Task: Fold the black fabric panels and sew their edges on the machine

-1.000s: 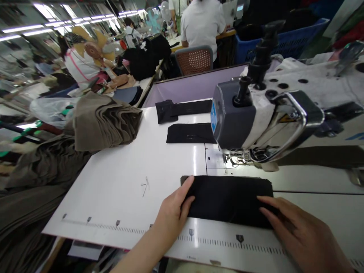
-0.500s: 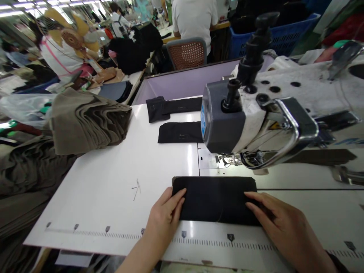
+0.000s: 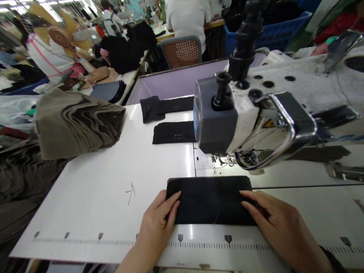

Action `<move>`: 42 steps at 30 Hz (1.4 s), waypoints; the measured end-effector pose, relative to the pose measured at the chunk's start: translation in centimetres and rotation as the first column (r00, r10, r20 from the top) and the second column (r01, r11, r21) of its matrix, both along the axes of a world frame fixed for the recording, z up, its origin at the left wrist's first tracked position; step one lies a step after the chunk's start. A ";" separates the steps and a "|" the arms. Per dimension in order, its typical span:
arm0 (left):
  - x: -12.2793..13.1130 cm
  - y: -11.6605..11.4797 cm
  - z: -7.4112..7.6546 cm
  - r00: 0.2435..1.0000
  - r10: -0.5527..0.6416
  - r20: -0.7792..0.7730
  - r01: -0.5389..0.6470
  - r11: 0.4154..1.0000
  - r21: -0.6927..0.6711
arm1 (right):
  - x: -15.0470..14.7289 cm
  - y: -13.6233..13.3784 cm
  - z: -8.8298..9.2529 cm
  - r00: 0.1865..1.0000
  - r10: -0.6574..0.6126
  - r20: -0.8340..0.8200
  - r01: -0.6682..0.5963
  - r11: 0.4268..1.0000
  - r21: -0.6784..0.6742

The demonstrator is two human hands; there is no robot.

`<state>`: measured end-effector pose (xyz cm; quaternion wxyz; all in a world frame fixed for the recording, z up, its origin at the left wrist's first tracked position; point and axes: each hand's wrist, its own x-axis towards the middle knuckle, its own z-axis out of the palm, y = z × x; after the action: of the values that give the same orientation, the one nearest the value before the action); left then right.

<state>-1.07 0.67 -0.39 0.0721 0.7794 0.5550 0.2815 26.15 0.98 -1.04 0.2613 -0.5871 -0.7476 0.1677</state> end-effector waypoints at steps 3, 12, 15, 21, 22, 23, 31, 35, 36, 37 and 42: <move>0.0 0.0 0.1 1.000 0.004 -0.002 -0.004 1.000 -0.002 | -0.1 0.0 0.1 1.000 -0.010 -0.009 0.010 1.000 -0.013; 0.0 0.2 -0.1 1.000 0.002 0.005 -0.002 1.000 -0.007 | 0.0 -0.2 0.1 1.000 -0.027 0.014 0.028 0.998 -0.050; 0.1 0.1 -0.1 1.000 0.008 -0.005 -0.008 1.000 -0.003 | 0.1 -0.1 0.1 0.999 -0.022 0.031 0.022 1.000 -0.018; 0.1 0.1 0.0 1.000 0.005 -0.002 -0.005 1.000 -0.009 | 0.0 0.2 0.2 0.999 -0.030 0.026 0.031 0.999 -0.030; 0.1 0.1 -0.1 1.000 0.008 -0.003 -0.008 1.000 -0.015 | 0.0 0.1 0.1 0.999 -0.037 0.028 0.038 0.999 -0.034; 0.1 0.0 -0.1 1.000 0.013 -0.004 -0.013 1.000 -0.024 | 0.1 0.1 0.0 0.998 -0.043 0.034 0.044 0.998 -0.038; 0.2 -0.5 -0.2 0.994 0.079 0.071 -0.074 0.995 -0.070 | 1.2 -0.3 -1.7 0.995 -0.022 0.096 0.023 1.000 -0.008; 0.3 -0.5 -0.3 0.991 0.093 0.099 -0.086 0.994 -0.073 | 1.4 -0.2 -2.0 0.988 0.007 0.154 -0.021 0.996 0.089; 0.3 -0.4 -0.3 0.990 0.101 0.094 -0.092 0.992 -0.091 | 1.4 -0.2 -2.0 0.986 0.012 0.169 -0.031 0.994 0.110; 0.3 -0.4 -0.3 0.990 0.108 0.090 -0.098 0.989 -0.110 | 1.4 -0.2 -1.9 0.983 0.014 0.183 -0.037 0.992 0.124; 0.5 -0.2 -0.4 0.986 0.112 0.120 -0.096 0.987 -0.131 | 1.7 -0.3 -2.1 0.971 0.005 0.240 -0.041 0.989 0.144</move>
<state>-0.61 0.44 -0.74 0.1409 0.7238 0.6059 0.2986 27.80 0.64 -3.13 0.2103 -0.5734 -0.7906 0.0429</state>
